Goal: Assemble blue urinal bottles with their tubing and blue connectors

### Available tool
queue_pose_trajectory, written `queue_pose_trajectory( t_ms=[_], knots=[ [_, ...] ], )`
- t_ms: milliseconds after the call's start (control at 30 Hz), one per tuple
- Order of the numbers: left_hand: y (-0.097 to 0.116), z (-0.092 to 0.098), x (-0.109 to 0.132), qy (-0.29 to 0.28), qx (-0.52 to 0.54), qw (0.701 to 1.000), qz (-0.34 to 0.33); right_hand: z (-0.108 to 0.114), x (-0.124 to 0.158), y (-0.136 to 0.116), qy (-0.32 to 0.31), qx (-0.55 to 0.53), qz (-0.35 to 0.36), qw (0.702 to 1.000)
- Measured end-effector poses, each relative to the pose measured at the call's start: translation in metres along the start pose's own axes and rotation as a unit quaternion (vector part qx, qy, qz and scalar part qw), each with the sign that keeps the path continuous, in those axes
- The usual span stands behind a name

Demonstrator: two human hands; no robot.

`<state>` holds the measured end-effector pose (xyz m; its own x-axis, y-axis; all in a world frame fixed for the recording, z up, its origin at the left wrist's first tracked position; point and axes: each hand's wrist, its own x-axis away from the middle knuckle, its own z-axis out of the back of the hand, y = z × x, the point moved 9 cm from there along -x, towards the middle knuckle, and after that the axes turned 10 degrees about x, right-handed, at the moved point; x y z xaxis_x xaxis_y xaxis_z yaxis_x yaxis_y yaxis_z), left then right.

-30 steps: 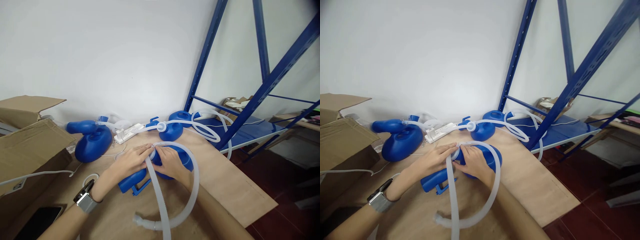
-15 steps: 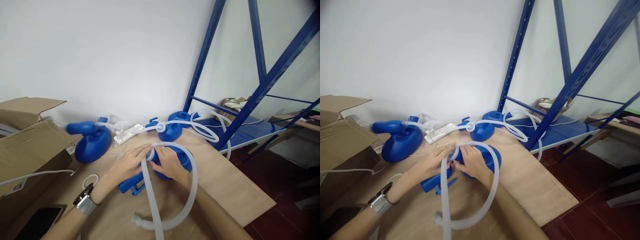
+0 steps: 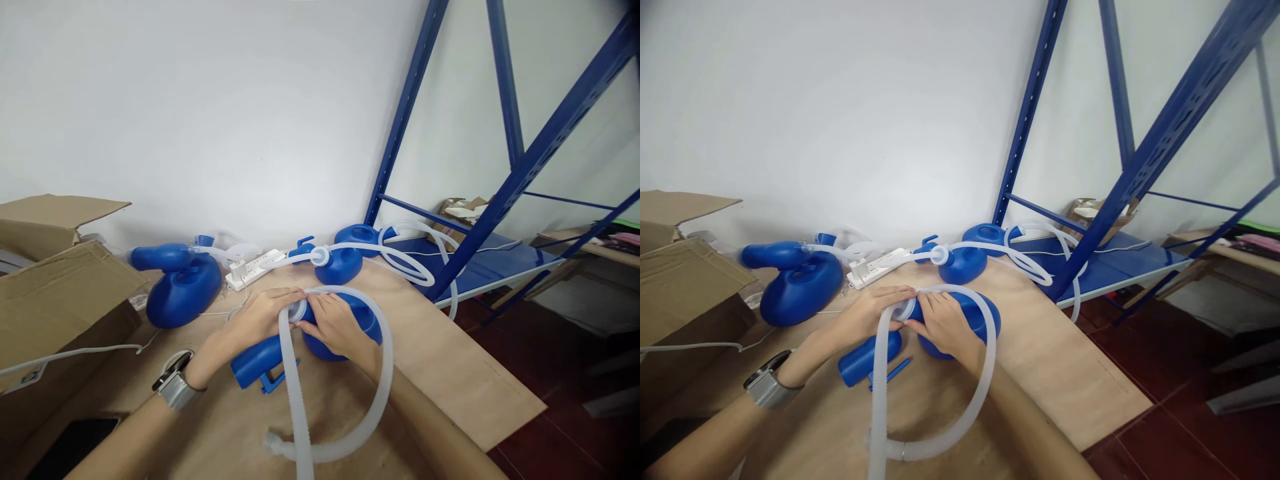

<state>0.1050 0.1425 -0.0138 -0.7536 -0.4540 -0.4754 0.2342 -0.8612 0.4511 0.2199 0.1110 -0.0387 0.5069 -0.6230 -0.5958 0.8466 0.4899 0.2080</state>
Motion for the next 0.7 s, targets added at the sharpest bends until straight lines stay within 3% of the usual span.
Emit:
queue_pose_trajectory(
  t_ms=[167,400,700],
  knots=[
    [0.0013,0.0014,-0.0047,-0.049,-0.020,0.998,0.020,0.0003,0.0015,-0.0001,0.001,-0.005,-0.003,1.000],
    [0.0070,0.0011,-0.0008,-0.030,-0.018,0.999,0.014,0.0017,0.0012,-0.0033,-0.011,0.007,0.003,1.000],
    [0.0062,0.0037,-0.0077,-0.091,0.006,0.996,0.016,0.0026,0.0000,-0.0039,-0.032,0.002,-0.013,0.999]
  ],
)
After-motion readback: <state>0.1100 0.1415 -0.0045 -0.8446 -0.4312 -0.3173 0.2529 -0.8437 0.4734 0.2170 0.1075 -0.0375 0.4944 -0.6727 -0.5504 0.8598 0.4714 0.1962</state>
